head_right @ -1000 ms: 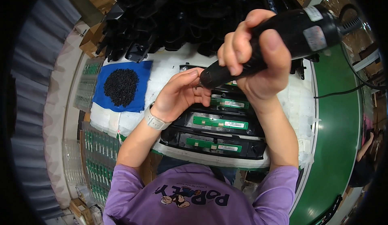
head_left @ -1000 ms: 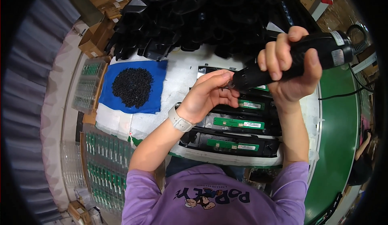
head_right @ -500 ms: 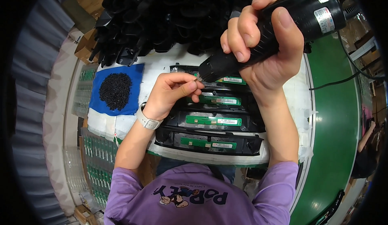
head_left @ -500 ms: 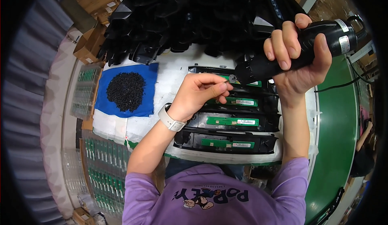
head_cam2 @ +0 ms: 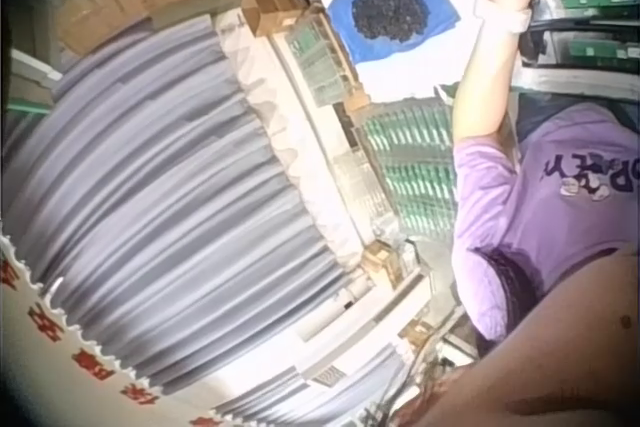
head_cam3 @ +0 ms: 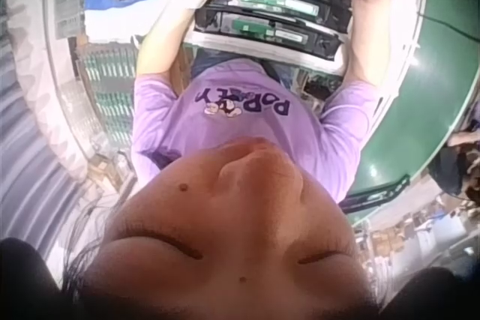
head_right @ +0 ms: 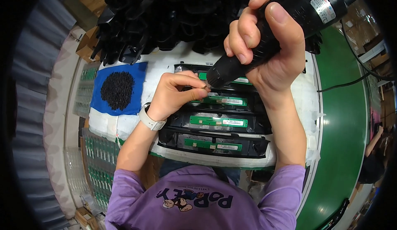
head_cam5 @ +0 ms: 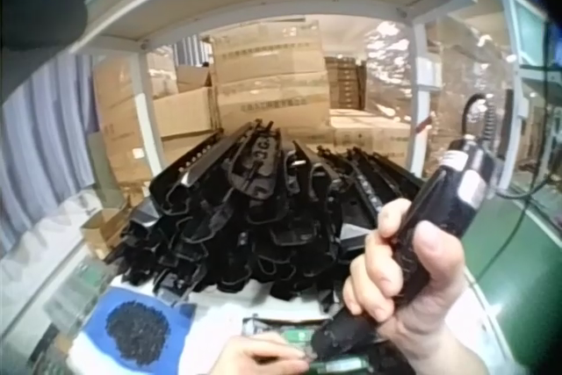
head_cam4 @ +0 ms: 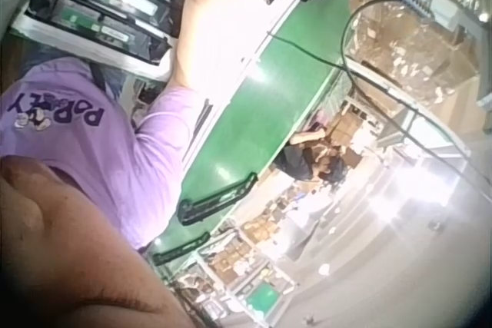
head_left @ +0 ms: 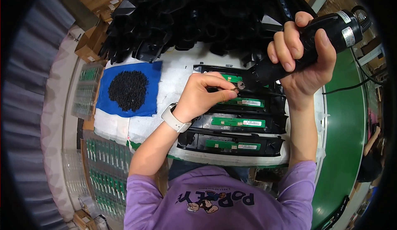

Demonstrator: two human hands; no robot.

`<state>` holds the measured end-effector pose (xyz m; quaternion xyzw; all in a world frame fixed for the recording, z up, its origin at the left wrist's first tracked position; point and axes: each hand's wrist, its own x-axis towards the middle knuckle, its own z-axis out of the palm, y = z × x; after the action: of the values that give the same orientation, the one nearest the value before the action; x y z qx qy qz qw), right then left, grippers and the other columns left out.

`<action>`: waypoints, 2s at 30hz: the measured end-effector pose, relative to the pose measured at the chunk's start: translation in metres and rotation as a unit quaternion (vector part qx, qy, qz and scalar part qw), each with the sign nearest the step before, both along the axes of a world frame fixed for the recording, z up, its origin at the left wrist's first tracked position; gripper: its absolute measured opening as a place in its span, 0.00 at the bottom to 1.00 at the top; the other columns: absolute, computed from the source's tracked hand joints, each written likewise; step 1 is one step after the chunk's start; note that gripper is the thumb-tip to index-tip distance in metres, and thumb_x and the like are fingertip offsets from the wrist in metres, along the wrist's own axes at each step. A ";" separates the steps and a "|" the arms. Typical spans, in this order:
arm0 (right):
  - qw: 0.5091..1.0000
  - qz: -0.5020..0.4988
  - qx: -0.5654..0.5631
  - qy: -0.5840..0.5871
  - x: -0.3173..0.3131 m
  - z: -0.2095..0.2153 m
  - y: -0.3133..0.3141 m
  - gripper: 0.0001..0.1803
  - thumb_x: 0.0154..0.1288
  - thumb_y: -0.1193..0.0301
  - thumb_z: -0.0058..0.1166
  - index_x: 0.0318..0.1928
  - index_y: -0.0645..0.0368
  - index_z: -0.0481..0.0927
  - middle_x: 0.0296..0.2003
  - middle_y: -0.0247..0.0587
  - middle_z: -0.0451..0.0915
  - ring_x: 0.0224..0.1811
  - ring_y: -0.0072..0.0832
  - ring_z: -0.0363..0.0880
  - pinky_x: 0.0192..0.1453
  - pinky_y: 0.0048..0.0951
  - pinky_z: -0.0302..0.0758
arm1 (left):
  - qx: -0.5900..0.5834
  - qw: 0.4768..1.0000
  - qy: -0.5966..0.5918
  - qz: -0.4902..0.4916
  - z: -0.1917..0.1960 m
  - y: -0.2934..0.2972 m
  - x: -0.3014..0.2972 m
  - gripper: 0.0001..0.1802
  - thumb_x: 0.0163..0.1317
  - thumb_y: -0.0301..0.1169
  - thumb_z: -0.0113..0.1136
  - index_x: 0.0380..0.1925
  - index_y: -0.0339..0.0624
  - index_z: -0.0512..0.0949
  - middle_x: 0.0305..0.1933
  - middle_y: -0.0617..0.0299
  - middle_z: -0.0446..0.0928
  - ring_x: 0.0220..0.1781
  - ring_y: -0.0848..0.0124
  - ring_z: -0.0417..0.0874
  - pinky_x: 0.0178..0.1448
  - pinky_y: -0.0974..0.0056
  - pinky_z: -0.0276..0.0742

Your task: The recorder is assembling electronic components by attaching small circuit boards to plastic housings using an electric screwdriver.

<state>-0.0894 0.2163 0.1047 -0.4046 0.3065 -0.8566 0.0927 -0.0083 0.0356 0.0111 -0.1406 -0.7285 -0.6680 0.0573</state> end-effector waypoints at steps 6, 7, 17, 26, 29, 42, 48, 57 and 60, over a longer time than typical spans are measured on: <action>0.997 -0.044 0.022 -0.057 0.006 0.000 -0.003 0.15 0.68 0.60 0.42 0.42 0.59 0.73 0.18 0.33 0.67 0.14 0.23 0.66 0.26 0.29 0.69 | -0.006 1.000 -0.016 0.018 0.002 0.000 0.003 0.06 0.50 0.21 0.69 0.29 0.33 0.83 0.30 0.60 0.80 0.29 0.76 0.79 0.37 0.74 0.74; 0.995 -0.060 0.007 -0.074 0.006 -0.001 -0.004 0.15 0.67 0.60 0.42 0.42 0.58 0.73 0.18 0.32 0.67 0.15 0.23 0.66 0.27 0.30 0.68 | -0.006 1.000 -0.016 0.018 0.003 0.001 0.003 0.06 0.50 0.21 0.69 0.29 0.33 0.83 0.30 0.60 0.80 0.29 0.76 0.79 0.37 0.74 0.74; 0.995 -0.091 0.033 -0.031 -0.001 -0.019 -0.027 0.09 0.63 0.71 0.49 0.39 0.64 0.71 0.15 0.34 0.67 0.12 0.23 0.66 0.21 0.27 0.66 | -0.333 0.912 0.132 0.200 0.030 -0.031 0.033 0.18 0.44 0.40 0.72 0.25 0.38 0.78 0.25 0.58 0.77 0.29 0.64 0.79 0.36 0.64 0.72; 0.975 -0.132 0.172 0.044 -0.006 -0.037 -0.055 0.09 0.55 0.72 0.59 0.33 0.63 0.74 0.13 0.34 0.72 0.12 0.20 0.69 0.19 0.20 0.65 | -0.629 0.630 0.009 0.455 0.000 -0.141 0.084 0.16 0.51 0.38 0.66 0.33 0.38 0.81 0.35 0.57 0.77 0.40 0.59 0.77 0.42 0.57 0.71; 0.975 -0.141 0.170 0.037 -0.006 -0.040 -0.059 0.09 0.56 0.72 0.58 0.33 0.63 0.74 0.13 0.34 0.72 0.12 0.19 0.69 0.19 0.20 0.64 | -0.629 0.632 -0.042 0.451 -0.007 -0.159 0.087 0.15 0.50 0.39 0.67 0.32 0.39 0.82 0.35 0.58 0.76 0.42 0.60 0.76 0.42 0.56 0.70; 0.952 -0.154 0.256 0.072 -0.005 -0.037 -0.072 0.11 0.55 0.71 0.55 0.33 0.63 0.69 0.13 0.34 0.67 0.12 0.22 0.64 0.19 0.22 0.62 | -0.502 0.739 0.013 0.449 -0.007 -0.163 0.079 0.04 0.55 0.25 0.60 0.29 0.36 0.80 0.28 0.53 0.77 0.32 0.55 0.78 0.37 0.57 0.72; 0.942 -0.142 0.293 0.085 -0.006 -0.042 -0.075 0.11 0.52 0.71 0.58 0.29 0.62 0.68 0.14 0.34 0.68 0.12 0.20 0.66 0.19 0.20 0.63 | -0.469 0.743 0.048 0.476 -0.007 -0.160 0.075 0.04 0.58 0.24 0.58 0.30 0.34 0.80 0.29 0.51 0.78 0.31 0.52 0.79 0.36 0.58 0.74; 0.944 -0.143 0.283 0.088 -0.006 -0.034 -0.066 0.12 0.53 0.69 0.56 0.32 0.62 0.69 0.13 0.34 0.68 0.11 0.21 0.65 0.19 0.21 0.64 | -0.045 0.954 -0.015 0.295 -0.002 -0.122 0.063 0.05 0.54 0.22 0.65 0.32 0.33 0.84 0.33 0.61 0.81 0.32 0.77 0.79 0.38 0.75 0.74; 0.986 -0.083 0.140 0.031 -0.005 -0.027 -0.048 0.11 0.56 0.73 0.55 0.38 0.63 0.71 0.14 0.35 0.70 0.12 0.21 0.66 0.19 0.22 0.63 | 0.100 0.976 -0.061 0.181 -0.002 -0.094 0.050 0.07 0.56 0.21 0.64 0.36 0.33 0.82 0.36 0.60 0.81 0.35 0.77 0.80 0.41 0.74 0.77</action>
<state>-0.0949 0.1682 0.0781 -0.3869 0.4583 -0.7973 0.0677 0.0419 -0.0588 0.0095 0.0411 -0.6736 -0.7233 0.1463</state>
